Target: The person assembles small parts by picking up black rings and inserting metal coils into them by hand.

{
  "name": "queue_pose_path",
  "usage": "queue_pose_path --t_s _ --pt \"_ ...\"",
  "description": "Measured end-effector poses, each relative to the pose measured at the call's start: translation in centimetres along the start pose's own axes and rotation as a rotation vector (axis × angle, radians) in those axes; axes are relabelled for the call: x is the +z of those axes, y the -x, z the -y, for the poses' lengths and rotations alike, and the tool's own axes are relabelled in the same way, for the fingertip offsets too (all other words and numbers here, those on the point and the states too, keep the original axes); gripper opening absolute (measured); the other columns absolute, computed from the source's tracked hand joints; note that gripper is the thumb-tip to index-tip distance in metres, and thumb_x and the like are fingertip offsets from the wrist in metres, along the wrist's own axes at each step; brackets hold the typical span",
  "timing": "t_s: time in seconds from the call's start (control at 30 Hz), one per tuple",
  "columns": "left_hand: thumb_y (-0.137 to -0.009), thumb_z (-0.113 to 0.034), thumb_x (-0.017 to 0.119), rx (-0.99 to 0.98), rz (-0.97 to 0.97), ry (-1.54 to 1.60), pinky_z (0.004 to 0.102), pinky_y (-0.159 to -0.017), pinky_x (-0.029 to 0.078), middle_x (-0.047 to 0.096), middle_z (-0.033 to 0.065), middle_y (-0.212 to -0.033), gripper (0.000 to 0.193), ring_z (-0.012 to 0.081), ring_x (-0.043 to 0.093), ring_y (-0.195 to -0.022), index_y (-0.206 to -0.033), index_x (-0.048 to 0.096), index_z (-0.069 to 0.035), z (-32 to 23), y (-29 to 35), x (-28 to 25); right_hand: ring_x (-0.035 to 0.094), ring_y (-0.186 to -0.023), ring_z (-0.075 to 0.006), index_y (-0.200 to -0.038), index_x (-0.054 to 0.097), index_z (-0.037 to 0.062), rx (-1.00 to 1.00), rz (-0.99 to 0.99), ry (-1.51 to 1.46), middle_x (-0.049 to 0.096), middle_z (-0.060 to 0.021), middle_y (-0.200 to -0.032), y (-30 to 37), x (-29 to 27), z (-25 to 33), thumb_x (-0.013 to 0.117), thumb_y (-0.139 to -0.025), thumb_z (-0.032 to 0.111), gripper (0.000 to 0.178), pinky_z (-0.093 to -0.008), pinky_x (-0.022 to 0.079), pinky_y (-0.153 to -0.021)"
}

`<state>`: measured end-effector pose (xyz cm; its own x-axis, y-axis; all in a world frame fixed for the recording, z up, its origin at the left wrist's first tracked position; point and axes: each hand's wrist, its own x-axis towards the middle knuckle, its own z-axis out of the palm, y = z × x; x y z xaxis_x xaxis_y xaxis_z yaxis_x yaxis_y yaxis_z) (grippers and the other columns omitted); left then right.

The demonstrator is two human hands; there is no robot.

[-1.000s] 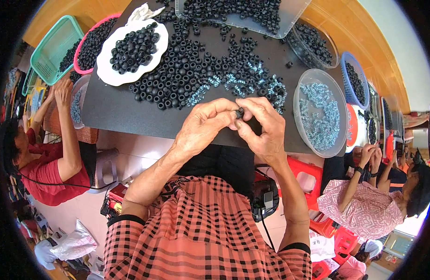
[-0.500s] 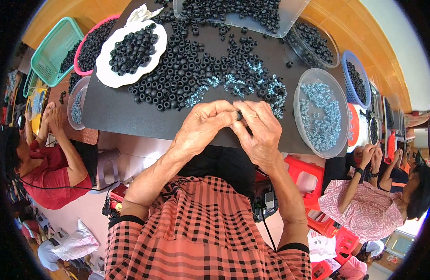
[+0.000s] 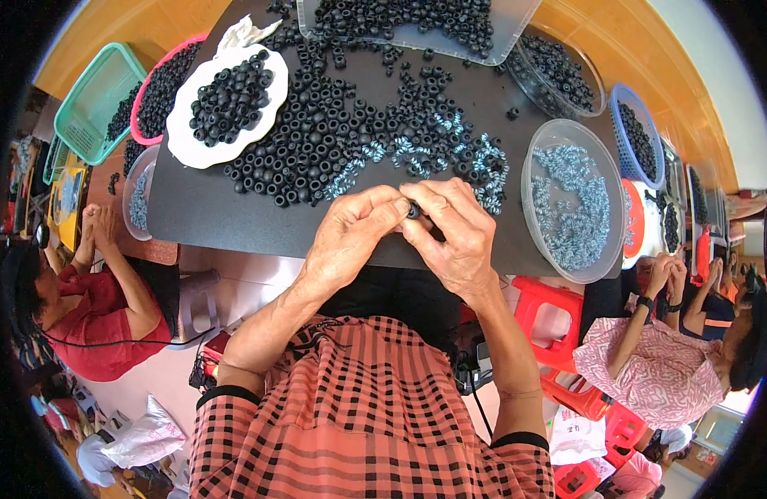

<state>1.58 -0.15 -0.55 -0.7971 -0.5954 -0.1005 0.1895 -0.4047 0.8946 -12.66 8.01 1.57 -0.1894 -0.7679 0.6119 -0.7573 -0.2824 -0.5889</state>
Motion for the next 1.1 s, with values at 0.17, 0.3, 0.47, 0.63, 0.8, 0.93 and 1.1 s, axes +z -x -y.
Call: queue_pose_path --t_s 0.17,0.3,0.47,0.63,0.8,0.93,1.1 --pt "-0.099 -0.018 0.048 0.071 -0.075 0.033 0.0235 -0.081 0.048 0.065 0.0043 -0.091 0.025 0.01 0.06 -0.087 -0.103 0.061 0.003 -0.8 0.5 1.1 0.059 -0.071 -0.0232 -0.098 0.065 0.0007 -0.054 -0.068 0.023 0.063 -0.0078 -0.084 0.0 -0.2 0.1 0.075 -0.067 -0.001 0.032 -0.0336 0.045 -0.065" --pt "-0.099 -0.016 0.047 0.175 -0.081 -0.099 0.0256 -0.082 0.049 0.065 0.006 -0.091 0.023 0.0121 0.061 -0.088 -0.105 0.059 0.003 -0.5 0.8 0.9 0.06 -0.07 -0.0233 -0.093 0.065 -0.0017 -0.024 -0.07 0.032 0.063 -0.0114 -0.082 0.2 -1.0 0.6 0.072 -0.07 -0.004 0.024 -0.0325 0.049 -0.061" --pt "-0.098 -0.016 0.047 0.172 -0.168 -0.343 0.0264 -0.079 0.048 0.066 0.0065 -0.089 0.023 0.012 0.061 -0.085 -0.099 0.06 0.003 -0.3 0.8 0.6 0.06 -0.066 -0.0234 -0.092 0.065 -0.0006 -0.083 -0.047 -0.051 0.063 -0.0101 -0.079 0.3 -1.3 1.9 0.07 -0.073 -0.004 0.021 -0.0326 0.048 -0.059" --pt "-0.098 -0.015 0.046 0.261 -0.074 -0.417 0.0264 -0.082 0.046 0.066 0.0069 -0.085 0.022 0.0108 0.06 -0.084 -0.098 0.06 0.002 -1.0 1.1 1.2 0.057 -0.063 -0.0258 -0.095 0.062 0.0037 -0.009 -0.038 0.129 0.055 -0.01 -0.075 -2.4 -5.2 0.8 0.07 -0.077 0.004 0.019 -0.0348 0.046 -0.056" --pt "-0.096 -0.012 0.049 0.266 -0.086 -0.472 0.0253 -0.075 0.048 0.066 0.0078 -0.084 0.018 0.0113 0.061 -0.08 -0.1 0.059 0.003 -0.7 1.8 1.3 0.054 -0.057 -0.0163 -0.095 0.066 0.0032 0.102 -0.226 0.285 0.058 -0.0088 -0.072 -8.1 -10.0 -5.5 0.067 -0.083 0.01 0.014 -0.0303 0.044 -0.054" --pt "-0.093 -0.007 0.052 0.285 -0.044 -0.432 0.0249 -0.069 0.049 0.066 0.0071 -0.083 0.014 0.0107 0.061 -0.077 -0.101 0.058 0.003 -0.4 1.1 1.6 0.06 -0.065 -0.0216 -0.098 0.068 0.0028 0.185 -0.34 0.478 0.067 -0.0122 -0.081 -12.5 -15.6 -13.2 0.068 -0.084 0.021 0.023 -0.0347 0.049 -0.064" --pt "-0.094 -0.006 0.05 0.281 -0.025 -0.438 0.0262 -0.07 0.049 0.065 0.0076 -0.083 0.013 0.0127 0.062 -0.078 -0.101 0.058 0.003 -0.7 1.0 1.4 0.061 -0.093 -0.0279 -0.105 0.064 0.0023 -0.007 -0.291 0.632 0.065 -0.0138 -0.099 -14.0 -12.5 -13.1 0.065 -0.083 0.012 0.024 -0.0382 0.047 -0.086"
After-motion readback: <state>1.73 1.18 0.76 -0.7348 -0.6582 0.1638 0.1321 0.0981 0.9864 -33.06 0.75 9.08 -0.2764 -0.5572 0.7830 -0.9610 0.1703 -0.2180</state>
